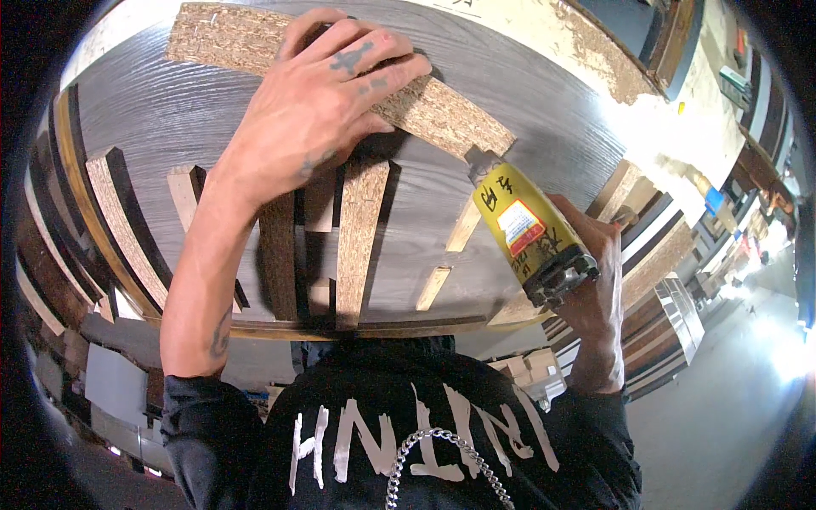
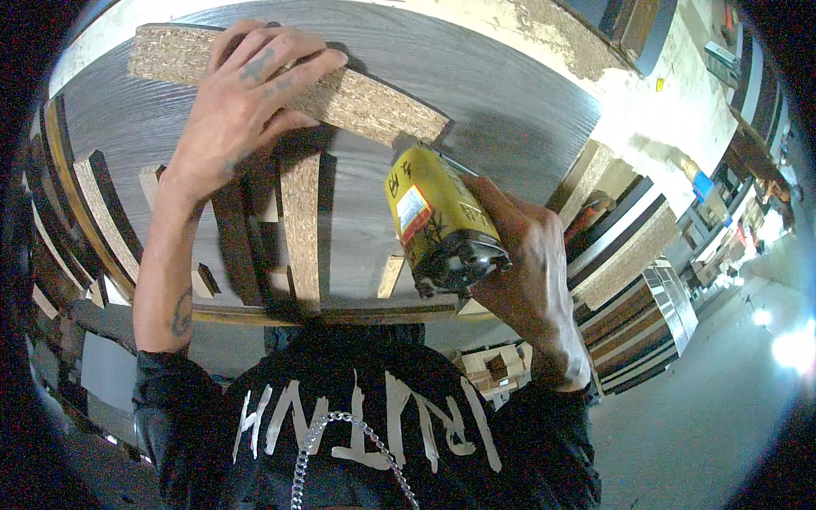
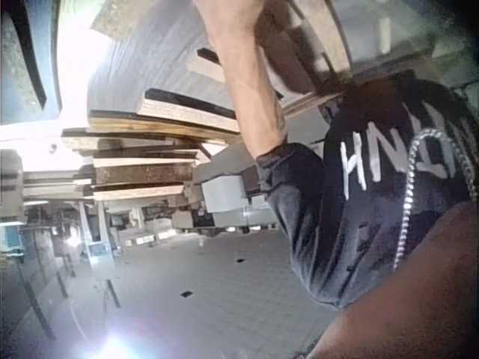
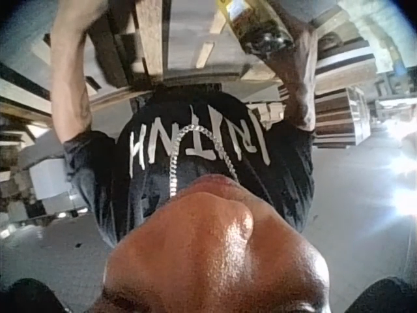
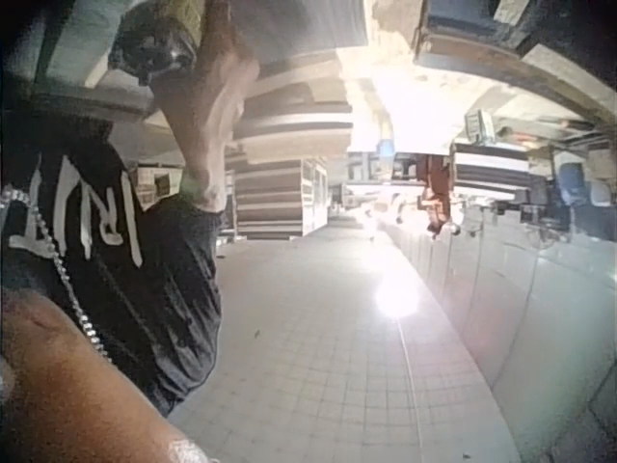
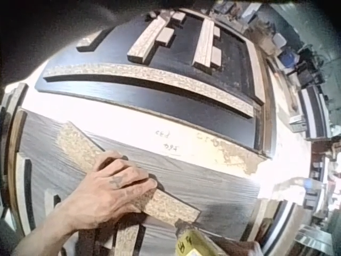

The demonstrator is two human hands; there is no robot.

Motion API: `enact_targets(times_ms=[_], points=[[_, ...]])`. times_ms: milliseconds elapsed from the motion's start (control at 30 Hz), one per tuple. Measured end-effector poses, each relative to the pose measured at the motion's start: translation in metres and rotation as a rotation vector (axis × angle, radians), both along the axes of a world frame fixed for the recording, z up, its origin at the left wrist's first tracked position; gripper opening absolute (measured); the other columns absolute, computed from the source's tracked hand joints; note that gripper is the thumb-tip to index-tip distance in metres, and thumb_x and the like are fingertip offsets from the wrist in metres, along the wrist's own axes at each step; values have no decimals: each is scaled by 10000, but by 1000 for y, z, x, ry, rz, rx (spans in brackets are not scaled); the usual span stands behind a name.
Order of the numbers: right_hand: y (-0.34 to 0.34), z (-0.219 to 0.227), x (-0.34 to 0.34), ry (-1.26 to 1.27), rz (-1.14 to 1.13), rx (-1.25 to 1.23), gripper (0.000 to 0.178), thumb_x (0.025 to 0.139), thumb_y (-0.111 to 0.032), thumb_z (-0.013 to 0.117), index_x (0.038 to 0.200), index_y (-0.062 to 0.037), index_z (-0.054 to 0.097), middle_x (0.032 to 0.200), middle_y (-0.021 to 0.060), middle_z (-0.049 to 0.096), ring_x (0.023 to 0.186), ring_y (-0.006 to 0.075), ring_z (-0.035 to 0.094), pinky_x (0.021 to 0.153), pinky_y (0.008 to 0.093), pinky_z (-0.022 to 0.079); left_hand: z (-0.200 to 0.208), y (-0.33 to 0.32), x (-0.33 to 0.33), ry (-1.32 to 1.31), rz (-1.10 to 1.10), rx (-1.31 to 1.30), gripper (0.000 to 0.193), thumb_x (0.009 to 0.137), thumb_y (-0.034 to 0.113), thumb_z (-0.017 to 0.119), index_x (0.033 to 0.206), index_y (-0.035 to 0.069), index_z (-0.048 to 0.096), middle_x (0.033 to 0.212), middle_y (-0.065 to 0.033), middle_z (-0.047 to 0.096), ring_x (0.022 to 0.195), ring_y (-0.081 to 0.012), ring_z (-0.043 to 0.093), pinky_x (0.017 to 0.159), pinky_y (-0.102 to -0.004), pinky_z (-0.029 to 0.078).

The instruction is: Nailing thin wood strips onto a board using a pneumatic nail gun to assemble panels.

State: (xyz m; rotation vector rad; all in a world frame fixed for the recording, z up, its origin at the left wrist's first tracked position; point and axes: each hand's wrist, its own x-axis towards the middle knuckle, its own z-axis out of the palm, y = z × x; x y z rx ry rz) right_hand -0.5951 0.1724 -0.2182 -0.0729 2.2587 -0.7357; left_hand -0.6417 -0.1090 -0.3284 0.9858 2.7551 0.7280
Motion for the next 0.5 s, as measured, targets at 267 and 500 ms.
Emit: enact_targets(times_ms=[267,500], points=[[-8,6,-12,-18,60,85,477,694,-162,803,1121,6,673,812,120,712,687,178,686,676,353,554,-6,0,5,0,26,36,576,714,176,713,1280,156,610,1246,-28,575,1196,-257,503,1066,-426,352],[1,4,-15,185,101,56,450,647,-135,838,1048,-30,664,833,125,727,716,207,718,638,359,559,2,2,0,9,-5,-64,445,874,140,455,1287,142,621,1221,-59,578,1185,-279,497,1085,-423,329]])
